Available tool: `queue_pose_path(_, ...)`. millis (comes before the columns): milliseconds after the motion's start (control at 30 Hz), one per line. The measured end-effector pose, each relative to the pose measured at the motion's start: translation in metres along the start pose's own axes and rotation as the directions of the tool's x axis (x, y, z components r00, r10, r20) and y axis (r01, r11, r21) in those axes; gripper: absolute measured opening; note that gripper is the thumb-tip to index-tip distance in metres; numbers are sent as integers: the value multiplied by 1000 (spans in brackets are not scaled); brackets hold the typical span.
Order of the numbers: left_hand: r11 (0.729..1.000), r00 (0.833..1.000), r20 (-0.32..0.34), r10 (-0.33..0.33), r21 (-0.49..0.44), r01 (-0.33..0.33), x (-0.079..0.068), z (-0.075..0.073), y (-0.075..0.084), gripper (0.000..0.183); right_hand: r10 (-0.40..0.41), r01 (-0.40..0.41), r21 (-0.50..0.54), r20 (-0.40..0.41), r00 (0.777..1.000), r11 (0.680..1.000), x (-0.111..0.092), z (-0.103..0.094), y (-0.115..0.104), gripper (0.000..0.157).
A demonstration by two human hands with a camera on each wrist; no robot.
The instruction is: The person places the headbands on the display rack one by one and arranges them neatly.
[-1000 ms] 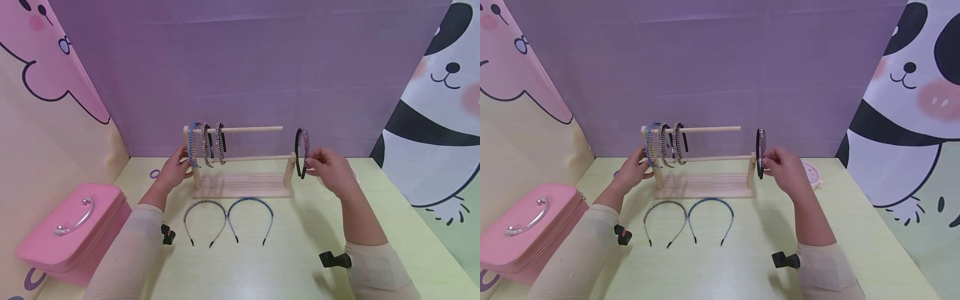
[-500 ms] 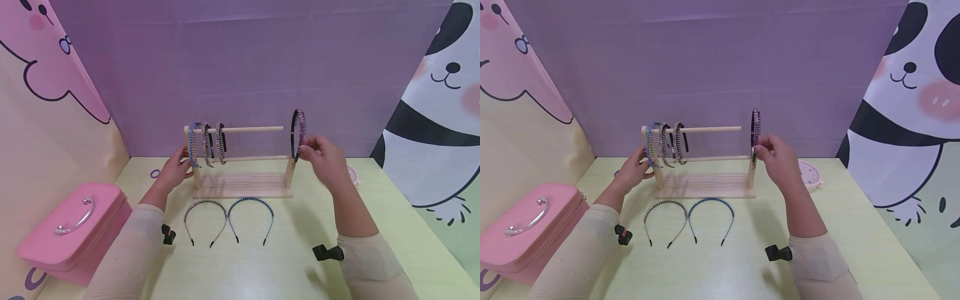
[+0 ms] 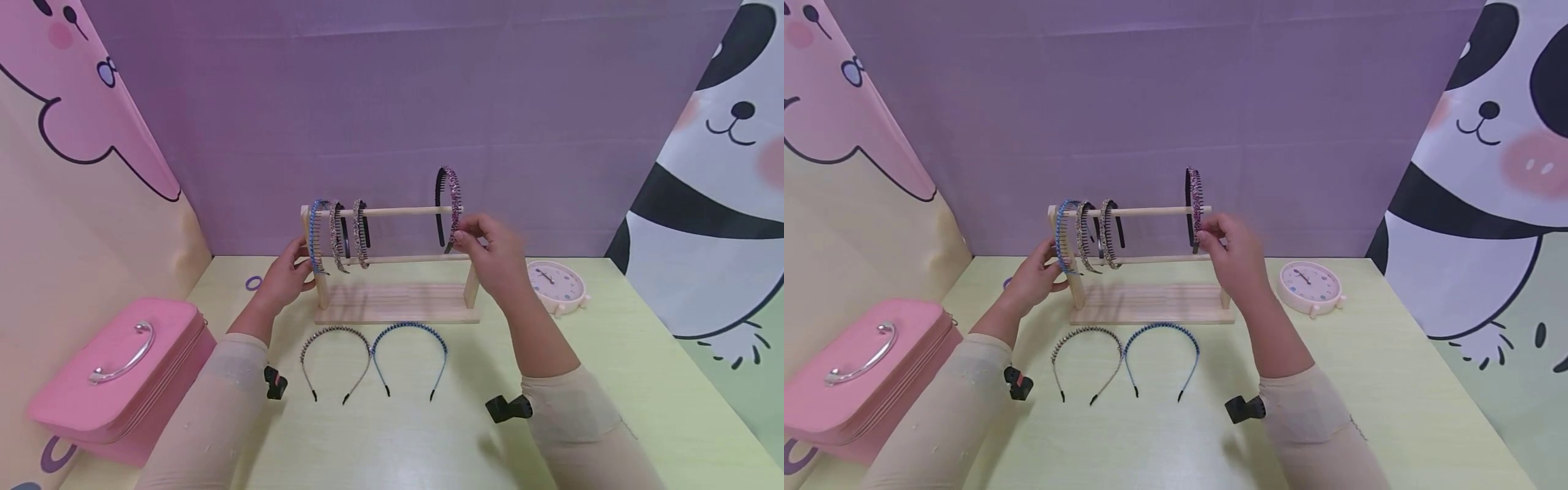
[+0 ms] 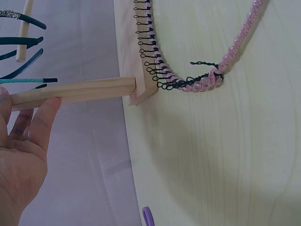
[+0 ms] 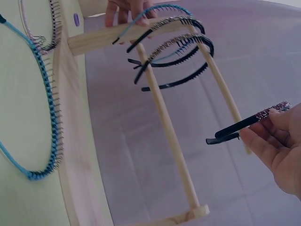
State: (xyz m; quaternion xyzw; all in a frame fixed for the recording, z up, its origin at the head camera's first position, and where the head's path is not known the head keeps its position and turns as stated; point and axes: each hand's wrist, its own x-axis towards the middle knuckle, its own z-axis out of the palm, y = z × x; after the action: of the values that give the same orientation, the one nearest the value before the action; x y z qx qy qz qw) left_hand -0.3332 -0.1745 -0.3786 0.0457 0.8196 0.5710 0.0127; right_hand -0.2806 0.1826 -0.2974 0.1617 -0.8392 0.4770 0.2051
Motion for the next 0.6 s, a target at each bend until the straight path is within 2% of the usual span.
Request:
queue_pose_path(167, 1000, 1000, 2, 2, 0, -2, -1, 0, -1, 53, -24, 22, 48, 48, 999, 999, 1, 20, -1, 18)
queue_pose_path(300, 1000, 1000, 0, 8, -6, -8, -1, 0, -2, 53, -50, 47, 48, 61, 997, 998, 1, 35, -6, 15)
queue_pose_path(467, 999, 999, -3, 42, -11, -42, -1, 0, -3, 51, -107, 107, -6, 68, 992, 994, 2, 51, -7, 12)
queue_pose_path(600, 999, 999, -1, 53, -1, -53, -2, 1, -2, 51, -120, 124, -26, 98, 988, 992, 3, 61, -6, 11)
